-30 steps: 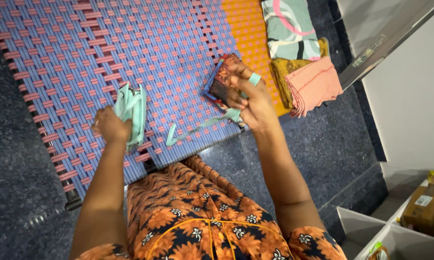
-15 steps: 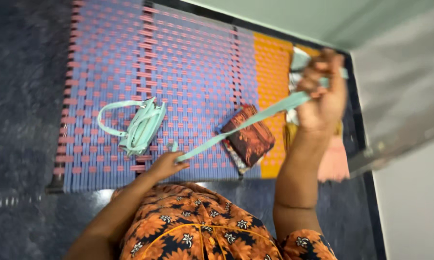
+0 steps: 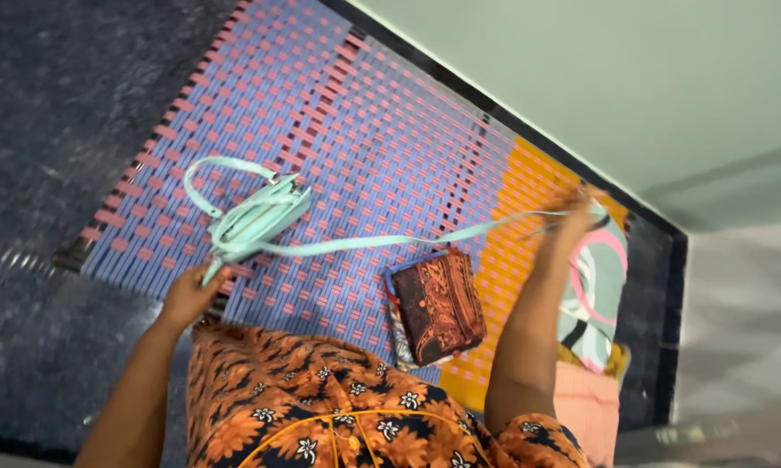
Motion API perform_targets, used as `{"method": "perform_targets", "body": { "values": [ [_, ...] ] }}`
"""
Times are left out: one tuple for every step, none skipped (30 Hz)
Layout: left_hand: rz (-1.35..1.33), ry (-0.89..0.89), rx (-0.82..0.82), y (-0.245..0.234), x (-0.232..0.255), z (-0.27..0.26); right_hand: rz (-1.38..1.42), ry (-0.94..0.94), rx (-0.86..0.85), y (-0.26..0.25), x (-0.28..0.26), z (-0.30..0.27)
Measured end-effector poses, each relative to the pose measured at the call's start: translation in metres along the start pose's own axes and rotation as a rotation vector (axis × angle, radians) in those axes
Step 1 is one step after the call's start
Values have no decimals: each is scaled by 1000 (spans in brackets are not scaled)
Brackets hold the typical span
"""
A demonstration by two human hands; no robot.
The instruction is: The person removes handbags from plastic packaging and attaches a shoulder strap to one of them.
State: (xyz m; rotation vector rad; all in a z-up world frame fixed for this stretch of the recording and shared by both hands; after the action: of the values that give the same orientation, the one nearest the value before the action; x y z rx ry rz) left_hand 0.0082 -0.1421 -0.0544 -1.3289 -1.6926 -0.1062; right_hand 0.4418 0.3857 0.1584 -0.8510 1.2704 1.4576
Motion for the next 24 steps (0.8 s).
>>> {"method": "perform_targets", "body": {
  "values": [
    [-9,-13,16,-1,7,-3,-52,58,-115,15,25,-15],
    [-207,-47,-41,0,15,-8,-265,94,-268,23,42,-26],
    [-406,-77,-96,-1,25,-14,-478,125,-421,38,63,-46],
    [-415,-84,-83,-4,38,-19,-591,368,-438,46,82,-60],
    [-561,-117,-139,-4,54,-25,-768,221,-579,57,97,-79],
    [-707,-147,-194,-6,69,-33,-937,64,-715,63,107,-93],
    [-713,-151,-180,-8,84,-42,-920,-36,-872,74,113,-104],
    [-809,-153,-234,-9,99,-50,-896,-137,-1024,85,116,-114],
    [-904,-154,-289,-9,112,-57,-1019,22,-1084,95,118,-124],
    [-908,-150,-279,-9,125,-60,-1142,180,-1134,109,117,-139],
    [-1023,-118,-332,-8,136,-62,-1101,200,-1213,126,105,-159],
    [-1138,-86,-388,-6,145,-64,-1062,222,-1290,141,91,-178],
    [-1142,-84,-381,-3,153,-65,-940,281,-1383,152,78,-195],
    [-1194,-79,-359,1,160,-66,-815,338,-1469,160,70,-214],
    [-1245,-75,-336,6,168,-67,-604,299,-1537,167,65,-235],
    [-1247,-74,-333,11,175,-69,-390,263,-1593,172,63,-253],
    [-1305,-94,-311,17,182,-70,-353,250,-1637,175,62,-265],
    [-1362,-115,-289,22,189,-71,-315,236,-1679,177,62,-276],
    [-1362,-114,-287,27,195,-73,-313,236,-1681,181,64,-287],
    [-1351,-91,-230,32,200,-75,-338,285,-1702,183,67,-297],
    [-1339,-68,-174,34,203,-76,-363,335,-1723,185,69,-305],
    [-1339,-69,-173,36,204,-79,-363,336,-1723,184,71,-311],
    [-1306,48,-149,38,207,-83,-255,291,-1700,182,72,-316],
    [-1269,161,-126,40,209,-87,-149,248,-1673,178,73,-319]
  ]
}}
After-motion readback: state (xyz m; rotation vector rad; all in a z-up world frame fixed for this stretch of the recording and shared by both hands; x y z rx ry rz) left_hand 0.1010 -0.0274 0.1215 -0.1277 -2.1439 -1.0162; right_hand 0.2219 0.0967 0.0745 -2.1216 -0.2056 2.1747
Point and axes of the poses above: each hand's wrist, its own z-axis towards the middle knuckle, its own y-axis out of the palm, x = y × z, the point moved 1 cm from there along z, towards the middle knuckle, and after that the axes turned 8 degrees about -y, right-handed, at the moved point
